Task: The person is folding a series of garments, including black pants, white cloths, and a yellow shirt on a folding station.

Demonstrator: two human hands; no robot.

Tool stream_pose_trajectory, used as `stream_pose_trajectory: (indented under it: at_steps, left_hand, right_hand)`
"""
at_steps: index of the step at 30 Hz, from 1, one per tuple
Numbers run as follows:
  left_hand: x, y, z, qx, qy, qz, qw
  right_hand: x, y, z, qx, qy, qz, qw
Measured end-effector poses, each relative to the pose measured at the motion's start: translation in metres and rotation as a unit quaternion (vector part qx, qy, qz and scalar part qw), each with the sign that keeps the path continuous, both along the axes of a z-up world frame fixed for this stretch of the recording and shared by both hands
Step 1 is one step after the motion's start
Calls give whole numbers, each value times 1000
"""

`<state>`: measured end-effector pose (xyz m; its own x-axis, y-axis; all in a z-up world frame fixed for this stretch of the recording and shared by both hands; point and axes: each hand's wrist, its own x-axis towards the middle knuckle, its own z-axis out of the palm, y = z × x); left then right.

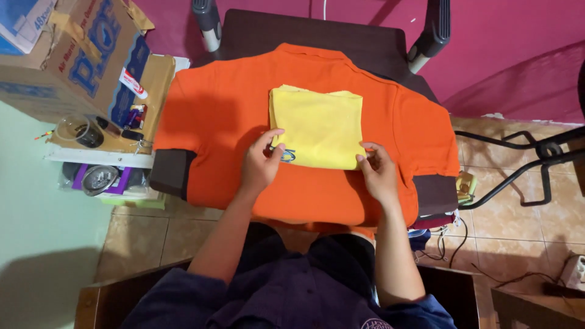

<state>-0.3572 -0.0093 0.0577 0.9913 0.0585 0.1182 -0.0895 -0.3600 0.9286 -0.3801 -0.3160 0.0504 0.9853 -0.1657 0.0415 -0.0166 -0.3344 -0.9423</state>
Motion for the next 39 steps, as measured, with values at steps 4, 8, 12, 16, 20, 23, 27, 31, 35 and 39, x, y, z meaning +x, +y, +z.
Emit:
stream_pose_trajectory:
  at_steps: [4,8,12,16,20,23,27,31,35,39]
  left_hand:
    - [3,-8,-15,-75,24,62,995]
    - [-6,-11,27,-71,113,53,990]
    - [1,-5,52,-38,152,18,987]
    - [32,2,14,71,149,41,985]
    - [34,-4,32,159,90,25,983]
    - [41,-11,34,154,109,50,981]
    - [56,-5,16,28,144,41,988]
    - [48,-6,27,-110,204,19,973]
    - [67,3,18,-26,241,12,970]
    - [76,4,30,85,172,12,981]
  right_hand:
    - [-1,4,-15,11,-57,-19,998]
    - [-5,11,-7,9,-66,-18,998]
    - [-3,3,-12,7,-53,-4,999]
    - [-2,4,-14,0,-51,-5,999]
    - [-1,3,-21,16,-57,-15,998]
    - [-2,8,-14,32,-52,-16,998]
    - [1,0,-24,40,-51,-16,998]
    - [-3,4,-16,38,-41,-17,998]
    - [2,2,-19,31,-36,-18,999]
    - [1,2,-17,19,-33,-9,999]
